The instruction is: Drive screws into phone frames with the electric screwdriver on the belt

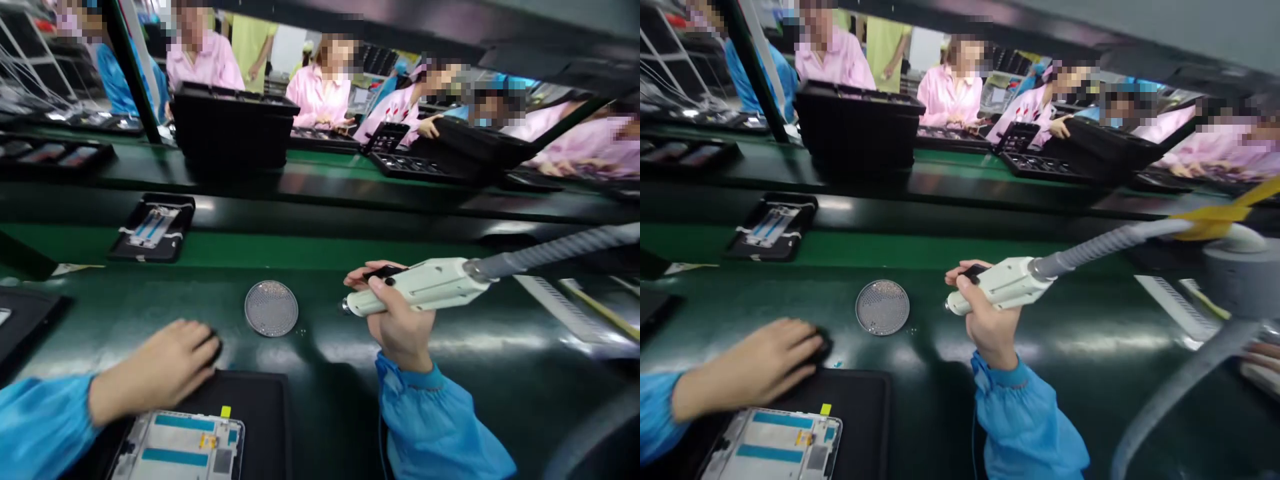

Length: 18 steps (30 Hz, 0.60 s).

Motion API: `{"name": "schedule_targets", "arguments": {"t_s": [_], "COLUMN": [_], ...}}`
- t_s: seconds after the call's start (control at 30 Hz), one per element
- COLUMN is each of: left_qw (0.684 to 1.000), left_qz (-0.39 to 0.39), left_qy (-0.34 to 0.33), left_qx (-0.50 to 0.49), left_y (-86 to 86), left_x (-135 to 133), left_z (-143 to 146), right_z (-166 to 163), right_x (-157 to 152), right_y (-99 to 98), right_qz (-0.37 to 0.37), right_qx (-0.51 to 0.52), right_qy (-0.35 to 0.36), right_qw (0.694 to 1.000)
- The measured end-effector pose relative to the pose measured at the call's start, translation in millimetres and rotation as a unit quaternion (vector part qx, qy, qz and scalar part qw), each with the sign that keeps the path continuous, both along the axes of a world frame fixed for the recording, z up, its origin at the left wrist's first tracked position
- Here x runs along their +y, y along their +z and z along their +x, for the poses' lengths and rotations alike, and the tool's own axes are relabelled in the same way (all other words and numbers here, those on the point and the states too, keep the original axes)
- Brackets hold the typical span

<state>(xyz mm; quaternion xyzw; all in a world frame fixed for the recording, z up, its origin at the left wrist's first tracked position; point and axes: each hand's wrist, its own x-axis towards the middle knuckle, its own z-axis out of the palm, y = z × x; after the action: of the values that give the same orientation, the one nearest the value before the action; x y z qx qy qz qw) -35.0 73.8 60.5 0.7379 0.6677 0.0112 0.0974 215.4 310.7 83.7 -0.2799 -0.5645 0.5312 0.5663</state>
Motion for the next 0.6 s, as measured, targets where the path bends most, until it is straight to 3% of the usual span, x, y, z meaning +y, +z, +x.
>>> {"name": "schedule_targets", "arguments": {"t_s": [0.03, 0.13, 0.23, 0.4, 0.6], "left_qw": [0.998, 0.989, 0.986, 0.981, 0.984], "left_qz": [0.017, 0.080, 0.112, 0.154, 0.147], "left_qy": [-0.059, -0.110, -0.111, -0.121, -0.098], "left_qx": [0.014, 0.055, 0.058, 0.009, -0.024], "left_y": [-7.0, -26.9, -38.9, -39.3, -46.2], "left_x": [-15, -37, -28, 0, 2], "left_z": [14, 37, 43, 50, 51], "right_z": [-1, -7, -21, -53, -59], "right_x": [1, -4, -17, -44, -50], "right_y": [-0.9, -2.8, -4.4, -8.1, -7.6], "right_qz": [-0.006, -0.028, -0.038, 0.011, 0.023], "right_qx": [-0.012, -0.042, -0.025, 0.001, 0.001], "right_qy": [-0.004, 0.017, 0.079, 0.170, 0.164], "right_qw": [1.000, 0.999, 0.996, 0.985, 0.986]}}
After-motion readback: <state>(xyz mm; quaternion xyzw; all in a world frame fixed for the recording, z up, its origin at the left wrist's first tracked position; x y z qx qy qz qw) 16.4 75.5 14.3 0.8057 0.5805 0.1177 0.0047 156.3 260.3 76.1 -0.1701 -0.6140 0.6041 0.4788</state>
